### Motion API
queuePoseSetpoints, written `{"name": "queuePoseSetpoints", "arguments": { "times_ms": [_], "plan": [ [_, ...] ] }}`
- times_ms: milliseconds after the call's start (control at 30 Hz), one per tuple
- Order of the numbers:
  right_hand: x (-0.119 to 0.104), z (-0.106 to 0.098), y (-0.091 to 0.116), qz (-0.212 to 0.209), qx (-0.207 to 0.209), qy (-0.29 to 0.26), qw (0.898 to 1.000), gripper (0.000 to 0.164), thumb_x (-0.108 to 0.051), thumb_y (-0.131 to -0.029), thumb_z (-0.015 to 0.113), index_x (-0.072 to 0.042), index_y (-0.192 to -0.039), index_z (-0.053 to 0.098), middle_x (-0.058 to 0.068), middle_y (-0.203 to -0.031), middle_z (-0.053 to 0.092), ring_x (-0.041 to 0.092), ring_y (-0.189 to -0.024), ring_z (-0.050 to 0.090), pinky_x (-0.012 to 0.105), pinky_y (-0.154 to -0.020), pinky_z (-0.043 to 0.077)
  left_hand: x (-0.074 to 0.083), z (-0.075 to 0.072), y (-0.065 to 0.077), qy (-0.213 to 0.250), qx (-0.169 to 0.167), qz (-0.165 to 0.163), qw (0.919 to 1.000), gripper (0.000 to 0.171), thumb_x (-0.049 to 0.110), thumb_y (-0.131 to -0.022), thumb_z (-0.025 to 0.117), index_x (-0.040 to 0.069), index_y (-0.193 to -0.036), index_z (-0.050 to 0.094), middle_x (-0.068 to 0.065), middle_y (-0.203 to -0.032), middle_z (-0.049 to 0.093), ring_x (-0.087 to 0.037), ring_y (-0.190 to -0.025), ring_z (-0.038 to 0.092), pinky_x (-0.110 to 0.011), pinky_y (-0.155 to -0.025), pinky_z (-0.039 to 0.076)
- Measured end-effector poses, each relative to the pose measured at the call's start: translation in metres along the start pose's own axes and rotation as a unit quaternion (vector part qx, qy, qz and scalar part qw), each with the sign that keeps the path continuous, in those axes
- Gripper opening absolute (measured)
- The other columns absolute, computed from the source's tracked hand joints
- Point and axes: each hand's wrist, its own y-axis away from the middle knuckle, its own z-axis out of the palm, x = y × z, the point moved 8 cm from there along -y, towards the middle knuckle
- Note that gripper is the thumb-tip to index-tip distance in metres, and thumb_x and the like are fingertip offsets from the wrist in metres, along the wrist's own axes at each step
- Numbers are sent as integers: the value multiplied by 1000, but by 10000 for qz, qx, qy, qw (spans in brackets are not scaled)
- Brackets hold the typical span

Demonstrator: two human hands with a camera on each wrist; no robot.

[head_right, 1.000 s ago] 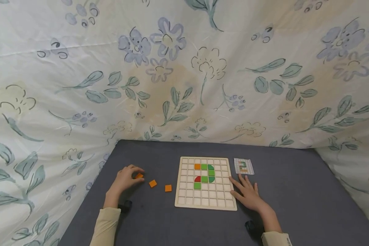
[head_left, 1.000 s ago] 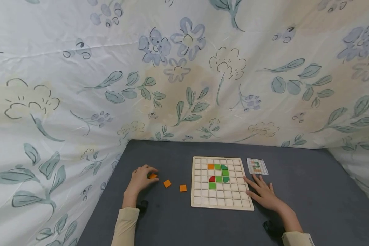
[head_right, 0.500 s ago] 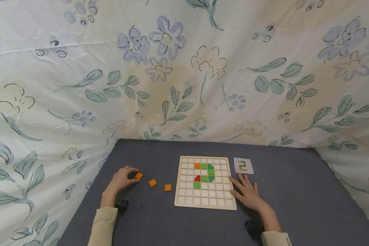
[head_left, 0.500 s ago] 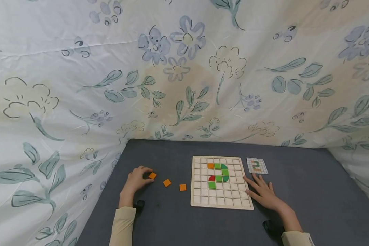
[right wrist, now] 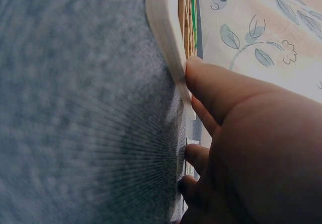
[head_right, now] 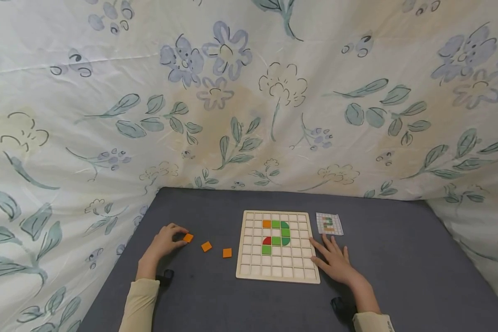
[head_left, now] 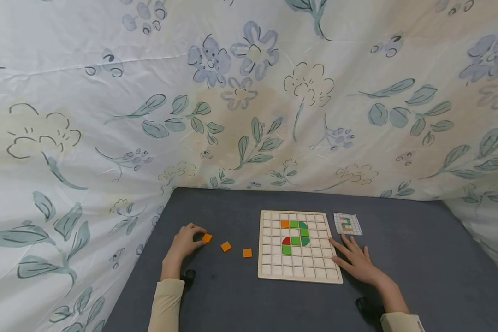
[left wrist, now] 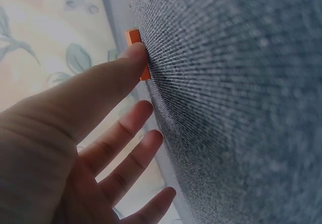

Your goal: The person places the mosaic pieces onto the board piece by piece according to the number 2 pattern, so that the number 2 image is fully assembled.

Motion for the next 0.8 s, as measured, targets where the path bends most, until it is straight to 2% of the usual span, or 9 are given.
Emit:
{"name": "queuePoseSetpoints", "arguments": {
  "times_ms": [433, 800],
  "plan": [
    [-1, 0, 1, 42, -27, 31, 10000, 59, -35, -92, 55, -10, -142, 38, 32, -148, 17, 59, -131, 7, 79, -93, -3, 2, -4, -1, -518, 178, -10, 9985, 25, 30, -75, 77, 16, -94, 71, -9, -105, 60, -34, -100, 54, -56, -85, 44],
    [-4, -2, 1, 52, -40, 47, 10000, 59, -34, -92, 56, -10, -142, 38, 32, -147, 17, 59, -131, 7, 79, -93, -3, 10, -5, -1, -699, 280, 48, 9971, 25, 37, -73, 77, 18, -89, 71, -4, -97, 61, -29, -92, 57, -57, -87, 42]
  ]
}}
